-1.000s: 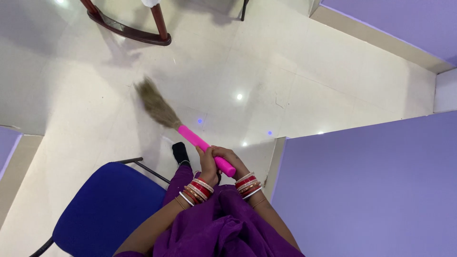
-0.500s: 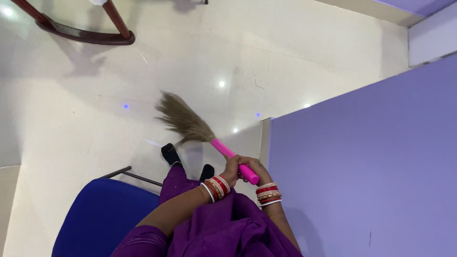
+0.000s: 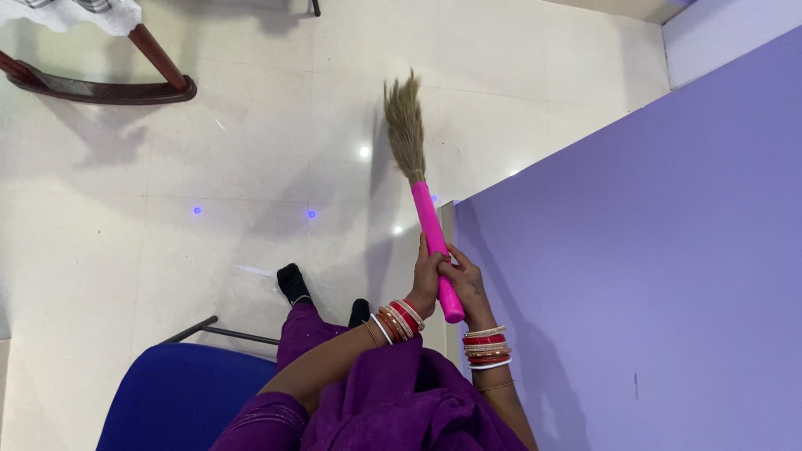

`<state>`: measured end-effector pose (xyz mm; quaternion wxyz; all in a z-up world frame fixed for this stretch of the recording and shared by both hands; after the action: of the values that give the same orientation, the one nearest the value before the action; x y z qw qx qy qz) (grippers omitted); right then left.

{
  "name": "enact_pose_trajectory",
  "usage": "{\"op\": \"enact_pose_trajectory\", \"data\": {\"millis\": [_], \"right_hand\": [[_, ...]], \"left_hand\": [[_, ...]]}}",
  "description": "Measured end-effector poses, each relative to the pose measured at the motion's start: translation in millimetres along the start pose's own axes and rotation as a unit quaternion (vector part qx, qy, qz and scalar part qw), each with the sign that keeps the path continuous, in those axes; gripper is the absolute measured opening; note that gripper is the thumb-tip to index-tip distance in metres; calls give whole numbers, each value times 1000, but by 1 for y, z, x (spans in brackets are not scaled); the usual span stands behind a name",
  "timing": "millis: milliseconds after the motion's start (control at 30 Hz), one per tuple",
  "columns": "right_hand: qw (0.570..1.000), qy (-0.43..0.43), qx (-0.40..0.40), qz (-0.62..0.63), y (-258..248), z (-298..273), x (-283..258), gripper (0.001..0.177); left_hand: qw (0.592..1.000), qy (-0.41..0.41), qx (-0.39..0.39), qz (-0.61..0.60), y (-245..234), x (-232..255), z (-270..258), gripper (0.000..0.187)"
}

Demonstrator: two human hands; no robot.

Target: The person sweeps the floor in several rooms and a hallway using a hand broom, moving dirt and debris along the surface.

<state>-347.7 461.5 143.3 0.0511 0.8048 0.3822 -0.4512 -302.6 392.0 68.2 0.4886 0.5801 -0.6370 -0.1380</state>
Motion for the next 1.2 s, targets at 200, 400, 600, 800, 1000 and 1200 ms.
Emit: {"op": "enact_pose_trajectory", "data": {"millis": [200,400,600,800,1000,1200], "right_hand": [[996,-31,-79,18,61,28,-4,72],[971,-31,-226,-78,132,43,-14,72],[899,-34,-402,-169,243,74,-41,73],[838,17,-504,-209,363,79,-75,62],[836,0,-518,-183,446,115,-77,39],[895,74,-431,-84,447,146,-97,36]], "left_hand": [[994,90,57,-24,-30,58,-12,81],[967,131,195,-99,-91,93,-31,82],[904,260,307,-147,-177,142,-30,84],[835,232,448,-221,-258,214,-37,86],[811,281,416,-303,-347,250,6,52],[903,193,369,-104,-374,284,58,44]]}}
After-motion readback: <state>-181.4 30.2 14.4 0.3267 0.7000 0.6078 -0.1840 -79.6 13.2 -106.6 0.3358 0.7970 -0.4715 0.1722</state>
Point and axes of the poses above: each hand's wrist, its own z-axis towards the middle knuckle, its own y-axis out of the palm, x = y × z, the point moved 3 cm from there along z, towards the middle knuckle, and after that the axes turned 12 degrees about -z, right-handed, at the moved point
